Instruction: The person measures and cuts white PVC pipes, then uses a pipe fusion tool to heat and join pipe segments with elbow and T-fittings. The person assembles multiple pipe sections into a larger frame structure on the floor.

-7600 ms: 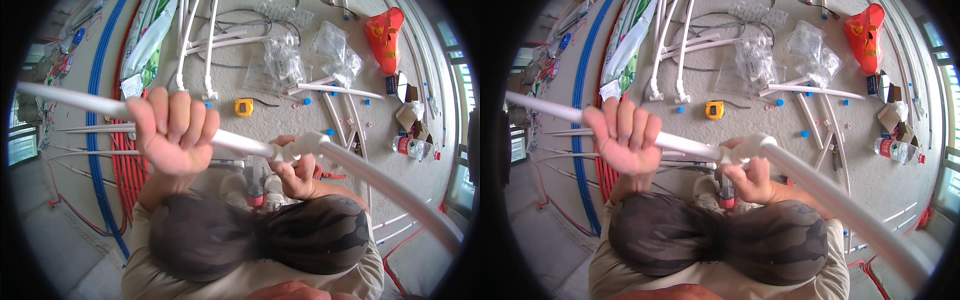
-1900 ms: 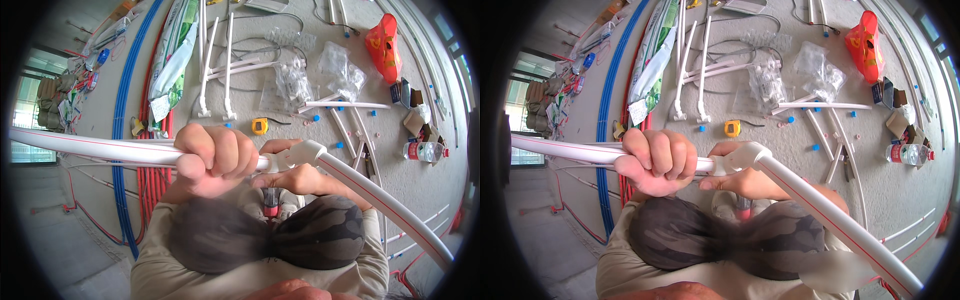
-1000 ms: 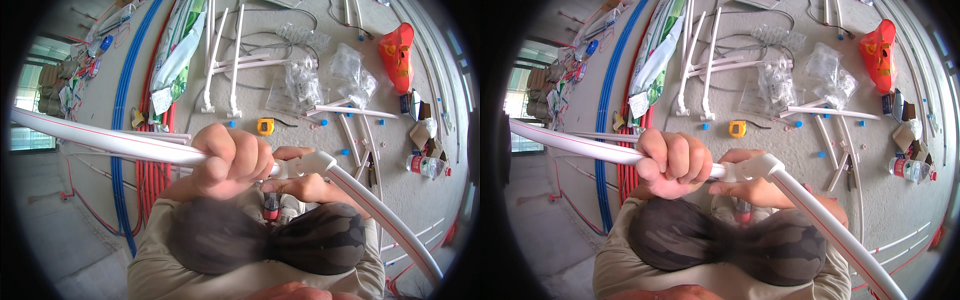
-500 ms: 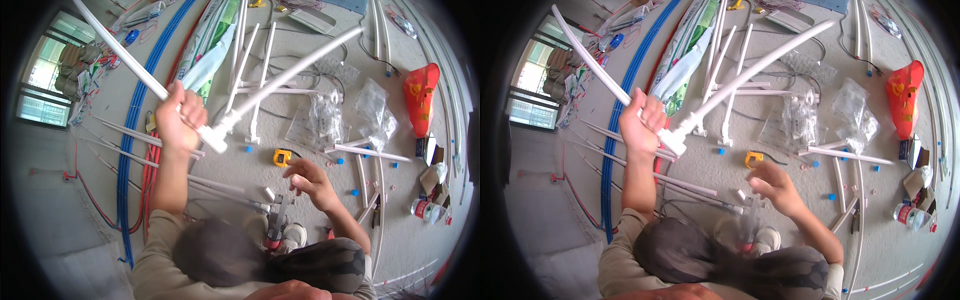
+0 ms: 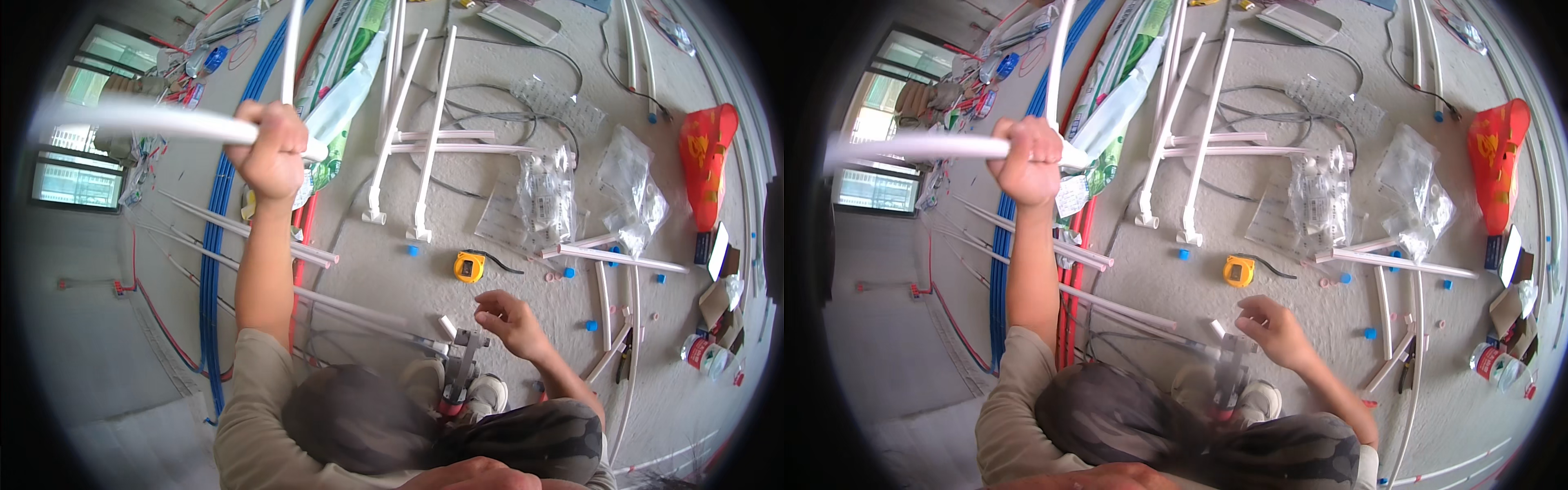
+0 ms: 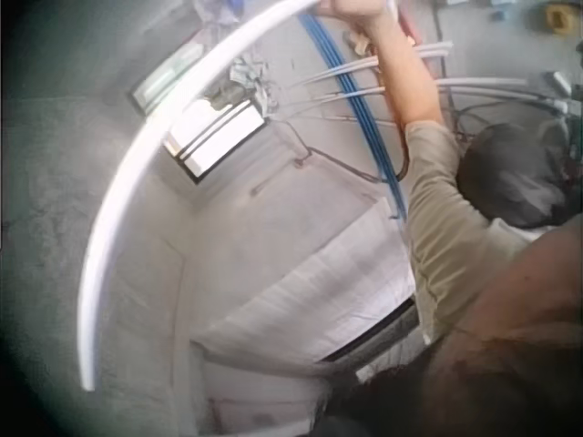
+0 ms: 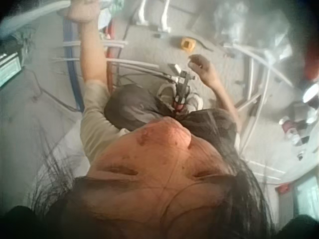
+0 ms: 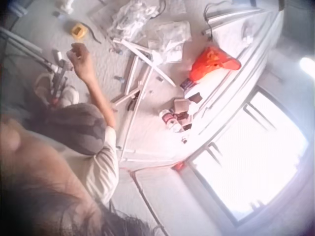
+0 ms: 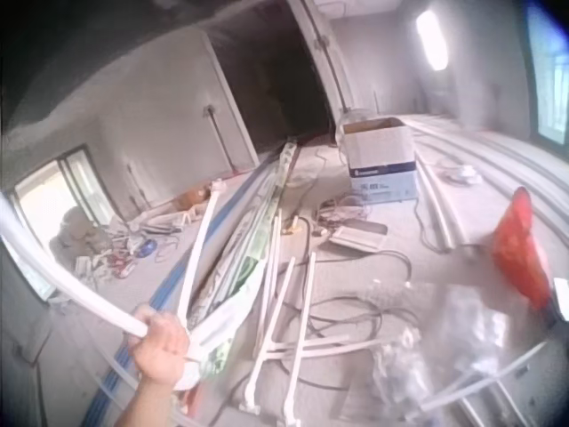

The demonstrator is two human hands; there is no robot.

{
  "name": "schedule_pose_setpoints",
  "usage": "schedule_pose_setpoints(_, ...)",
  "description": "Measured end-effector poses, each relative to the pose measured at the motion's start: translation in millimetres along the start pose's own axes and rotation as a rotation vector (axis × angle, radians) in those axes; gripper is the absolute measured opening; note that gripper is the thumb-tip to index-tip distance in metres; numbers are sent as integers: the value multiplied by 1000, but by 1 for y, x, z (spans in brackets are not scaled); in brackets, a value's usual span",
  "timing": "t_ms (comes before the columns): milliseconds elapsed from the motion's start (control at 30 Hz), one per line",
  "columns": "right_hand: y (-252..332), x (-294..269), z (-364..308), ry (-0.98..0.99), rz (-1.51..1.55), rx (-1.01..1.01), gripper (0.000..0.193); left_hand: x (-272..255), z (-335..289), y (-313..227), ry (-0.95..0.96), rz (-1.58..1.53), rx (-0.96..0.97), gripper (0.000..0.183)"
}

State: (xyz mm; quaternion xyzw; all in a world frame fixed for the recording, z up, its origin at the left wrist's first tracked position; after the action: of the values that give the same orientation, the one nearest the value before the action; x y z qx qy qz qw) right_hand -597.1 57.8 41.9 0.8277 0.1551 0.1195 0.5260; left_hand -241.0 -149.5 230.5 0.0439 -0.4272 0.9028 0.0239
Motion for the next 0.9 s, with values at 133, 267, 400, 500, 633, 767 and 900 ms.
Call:
schedule_pose_setpoints(133,10,-16,3,-188,44,-107,34,4,-11,5,-45,78,32,27)
schedule_pose_setpoints(267,66,-32,-9,-449,-250,-548,40,20,-53,15,-95,96,-251,30)
schedule_pose_setpoints(400,104,-43,-25,-699,-668,-1100,48,14,-68,1,-150,51,-431,29)
schedule_pose_setpoints(500,114,-45,-32,-805,-1030,-1092,50,20,-56,-15,-181,131,-616,29)
schedule_pose_setpoints(633,129,-44,-16,-698,-1295,-784,55,24,-29,-16,-179,125,-937,35)
schedule_pose_setpoints(767,108,-81,45,-518,-1299,-692,29,13,-12,36,-148,85,-1121,29)
schedule_pose_setpoints(900,103,-98,109,-490,-1332,-779,15,-14,4,109,-18,296,-930,18)
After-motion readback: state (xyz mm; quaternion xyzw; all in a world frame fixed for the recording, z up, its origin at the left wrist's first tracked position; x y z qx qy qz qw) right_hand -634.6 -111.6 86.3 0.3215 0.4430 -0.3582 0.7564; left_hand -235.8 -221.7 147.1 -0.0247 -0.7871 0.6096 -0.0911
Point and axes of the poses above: each hand's wrist, its own z-axis towards the middle knuckle, its own x-axis out of the palm, y = z × x, the point moved 1 cm from there along z, towards the middle knuckle, and after that the axes turned 5 degrees about -y, right-handed, at the moved point
